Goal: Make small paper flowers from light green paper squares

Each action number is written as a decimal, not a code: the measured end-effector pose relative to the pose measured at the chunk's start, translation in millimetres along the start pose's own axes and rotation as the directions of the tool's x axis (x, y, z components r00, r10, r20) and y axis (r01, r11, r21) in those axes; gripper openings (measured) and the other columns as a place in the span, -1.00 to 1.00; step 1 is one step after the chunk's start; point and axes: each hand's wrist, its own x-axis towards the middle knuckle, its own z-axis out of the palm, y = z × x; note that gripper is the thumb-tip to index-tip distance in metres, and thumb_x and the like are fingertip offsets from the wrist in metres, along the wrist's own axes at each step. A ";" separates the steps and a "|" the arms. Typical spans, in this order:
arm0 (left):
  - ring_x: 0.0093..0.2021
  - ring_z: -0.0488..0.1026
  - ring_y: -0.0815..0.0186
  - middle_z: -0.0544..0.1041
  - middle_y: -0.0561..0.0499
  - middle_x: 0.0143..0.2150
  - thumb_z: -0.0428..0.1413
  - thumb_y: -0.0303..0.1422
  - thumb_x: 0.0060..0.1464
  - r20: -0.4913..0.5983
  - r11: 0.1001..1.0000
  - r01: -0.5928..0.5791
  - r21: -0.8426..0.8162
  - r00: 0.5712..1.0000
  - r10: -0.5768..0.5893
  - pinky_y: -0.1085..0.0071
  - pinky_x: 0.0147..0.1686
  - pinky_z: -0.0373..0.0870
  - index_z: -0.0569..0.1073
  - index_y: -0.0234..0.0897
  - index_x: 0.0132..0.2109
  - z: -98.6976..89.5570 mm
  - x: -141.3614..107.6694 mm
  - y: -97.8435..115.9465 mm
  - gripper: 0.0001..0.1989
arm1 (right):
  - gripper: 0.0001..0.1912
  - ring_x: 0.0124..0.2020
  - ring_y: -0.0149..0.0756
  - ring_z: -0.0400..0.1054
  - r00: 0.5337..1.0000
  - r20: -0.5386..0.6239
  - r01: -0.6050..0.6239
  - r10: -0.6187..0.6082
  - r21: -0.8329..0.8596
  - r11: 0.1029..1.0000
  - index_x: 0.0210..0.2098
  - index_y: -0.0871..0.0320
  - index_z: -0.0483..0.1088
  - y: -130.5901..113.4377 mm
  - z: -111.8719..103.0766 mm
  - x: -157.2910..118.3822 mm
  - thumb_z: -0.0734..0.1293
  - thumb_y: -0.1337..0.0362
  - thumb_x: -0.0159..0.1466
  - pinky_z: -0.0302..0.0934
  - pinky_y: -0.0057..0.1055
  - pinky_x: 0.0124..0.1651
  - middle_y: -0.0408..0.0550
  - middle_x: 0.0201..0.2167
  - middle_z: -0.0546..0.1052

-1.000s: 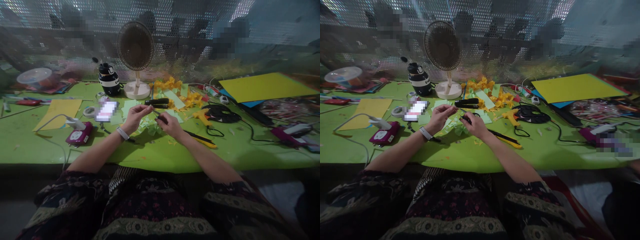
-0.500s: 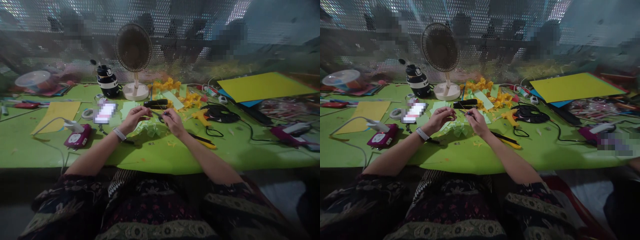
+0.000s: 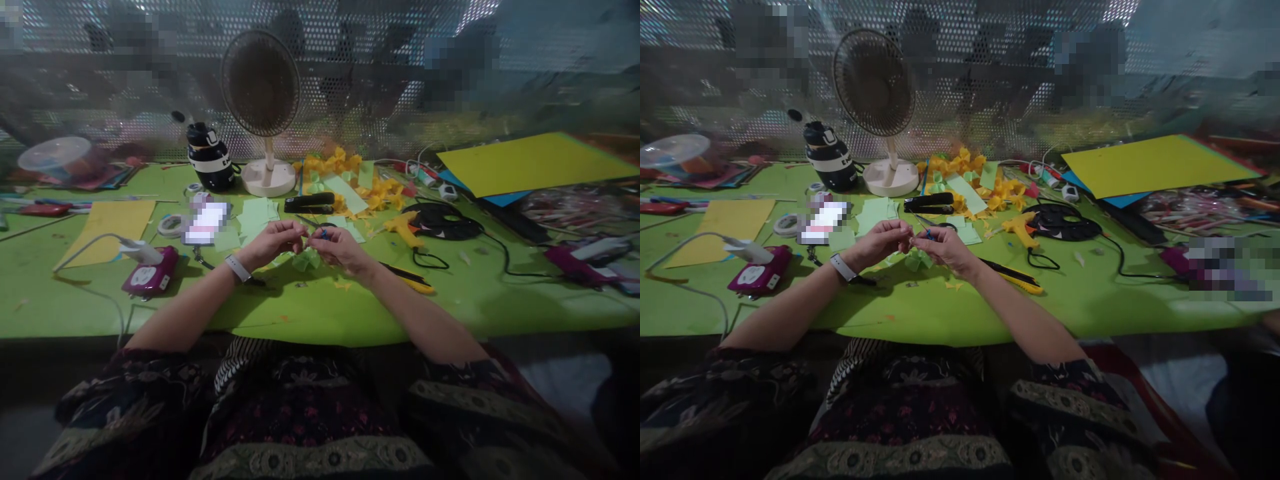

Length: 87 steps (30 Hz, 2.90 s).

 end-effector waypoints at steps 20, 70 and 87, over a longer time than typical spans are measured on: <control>-0.24 0.60 0.30 0.67 -0.07 -0.26 0.33 -0.22 0.05 -0.164 0.981 0.002 0.192 0.986 0.030 0.37 -0.23 0.53 0.63 -0.27 -0.25 18.4 -3.2 -6.0 -0.79 | -0.63 -0.74 -0.58 -0.05 0.894 -0.438 0.139 -0.094 0.072 0.988 -0.41 0.10 0.43 6.4 1.8 7.0 0.59 0.05 0.00 -0.12 -0.51 -0.70 -0.39 -0.74 0.25; -0.32 0.62 0.33 0.68 -0.07 -0.32 0.41 -0.19 -0.09 -0.239 0.983 -0.091 0.159 0.963 0.128 0.38 -0.26 0.56 0.65 -0.30 -0.27 3.9 0.6 -4.8 -0.71 | -0.41 -0.53 -0.38 0.15 0.927 -0.126 0.162 -0.352 -0.713 0.682 -0.41 0.17 0.42 14.1 -13.3 8.1 0.16 -0.23 0.36 -0.03 -0.38 -0.43 -0.16 -0.59 0.31; -0.36 0.60 0.38 0.66 -0.04 -0.36 0.42 -0.18 -0.07 -0.238 0.974 -0.159 0.163 0.952 0.195 0.44 -0.28 0.55 0.64 -0.30 -0.31 4.4 2.1 -9.6 -0.71 | -0.43 -0.53 -0.37 0.14 0.928 -0.122 0.179 -0.351 -0.682 0.710 -0.41 0.17 0.44 13.8 -10.8 6.7 0.17 -0.19 0.37 -0.01 -0.39 -0.45 -0.17 -0.62 0.28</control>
